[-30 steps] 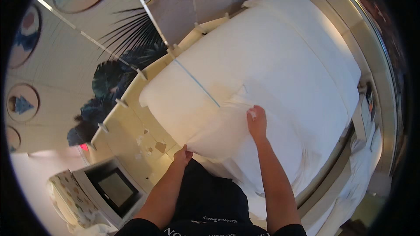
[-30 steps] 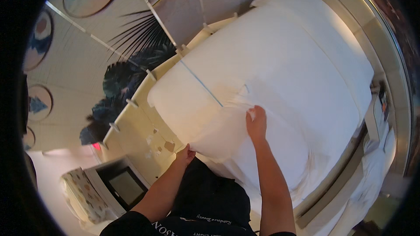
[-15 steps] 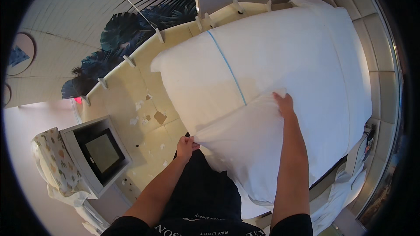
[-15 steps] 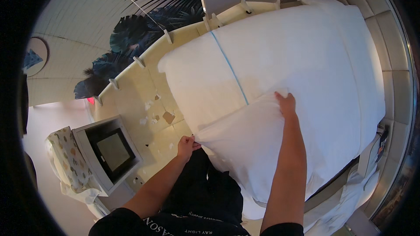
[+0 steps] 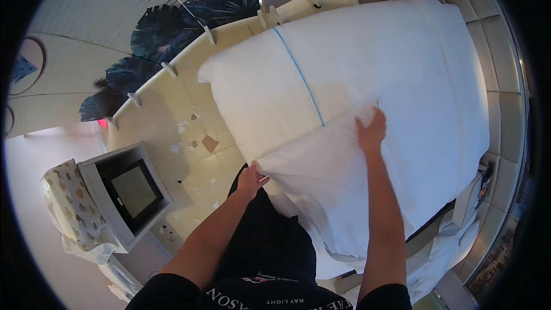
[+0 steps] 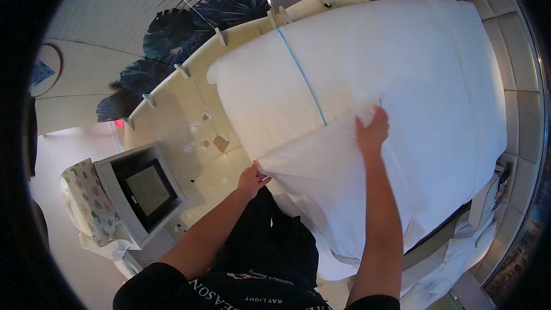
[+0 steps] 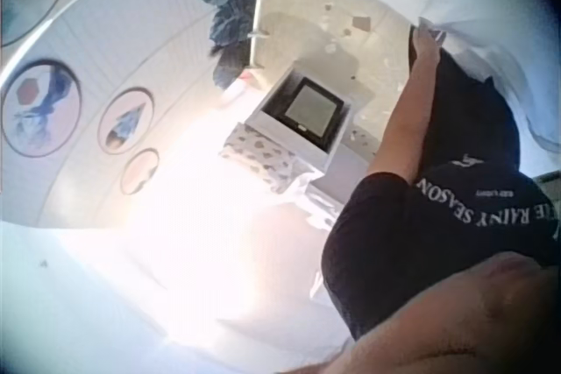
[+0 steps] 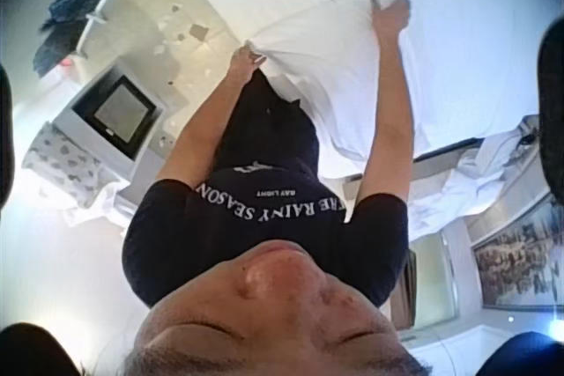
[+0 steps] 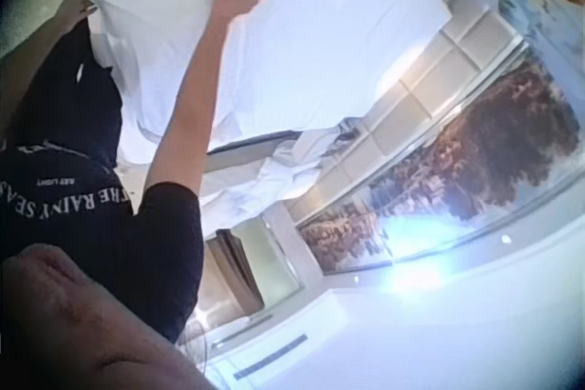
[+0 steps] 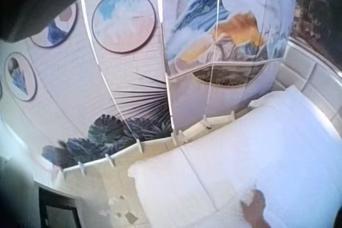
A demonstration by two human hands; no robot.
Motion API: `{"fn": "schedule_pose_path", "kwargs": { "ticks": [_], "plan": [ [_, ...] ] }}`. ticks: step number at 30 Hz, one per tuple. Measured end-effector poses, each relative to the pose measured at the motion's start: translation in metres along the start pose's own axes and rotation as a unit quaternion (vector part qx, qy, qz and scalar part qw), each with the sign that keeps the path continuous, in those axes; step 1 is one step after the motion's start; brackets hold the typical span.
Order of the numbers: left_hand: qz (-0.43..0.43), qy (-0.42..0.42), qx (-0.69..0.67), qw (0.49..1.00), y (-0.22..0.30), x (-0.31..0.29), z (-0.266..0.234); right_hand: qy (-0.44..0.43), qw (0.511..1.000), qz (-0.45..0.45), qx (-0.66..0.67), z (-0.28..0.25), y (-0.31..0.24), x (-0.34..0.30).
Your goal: The person inserts a pillow into a white pillowcase on a bed. They align the corners, shake the pillow to fluff it, and smooth the case. Finally, they place the finished pillow at the head of the bed.
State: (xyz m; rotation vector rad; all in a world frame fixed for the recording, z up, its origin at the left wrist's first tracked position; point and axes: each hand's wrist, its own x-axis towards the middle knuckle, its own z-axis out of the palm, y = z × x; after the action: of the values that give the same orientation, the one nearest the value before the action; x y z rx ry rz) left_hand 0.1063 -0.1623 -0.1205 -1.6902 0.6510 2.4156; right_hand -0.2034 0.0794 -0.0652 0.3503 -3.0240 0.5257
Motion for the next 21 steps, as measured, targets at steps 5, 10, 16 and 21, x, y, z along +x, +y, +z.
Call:
{"fn": "schedule_pose_path", "kwargs": {
  "ticks": [5,10,16,21],
  "plan": [
    [-0.077,-0.017,0.066,0.995,-0.024,-0.012,0.018,-0.225,0.971,-0.053,0.065,-0.074,-0.078,-0.139],
    [-0.037,-0.033,0.139,0.989,-0.037,-0.020,0.028,-0.147,0.986,-0.079,-0.003,-0.090,-0.066,-0.216],
    [-0.011,-0.088,0.256,0.962,-0.043,-0.021,-0.002,-0.165,0.978,-0.108,0.066,-0.096,-0.049,-0.222],
    [-0.009,-0.090,0.303,0.949,-0.045,-0.044,-0.001,-0.260,0.933,-0.215,0.126,-0.138,-0.060,-0.248]
  ]
}}
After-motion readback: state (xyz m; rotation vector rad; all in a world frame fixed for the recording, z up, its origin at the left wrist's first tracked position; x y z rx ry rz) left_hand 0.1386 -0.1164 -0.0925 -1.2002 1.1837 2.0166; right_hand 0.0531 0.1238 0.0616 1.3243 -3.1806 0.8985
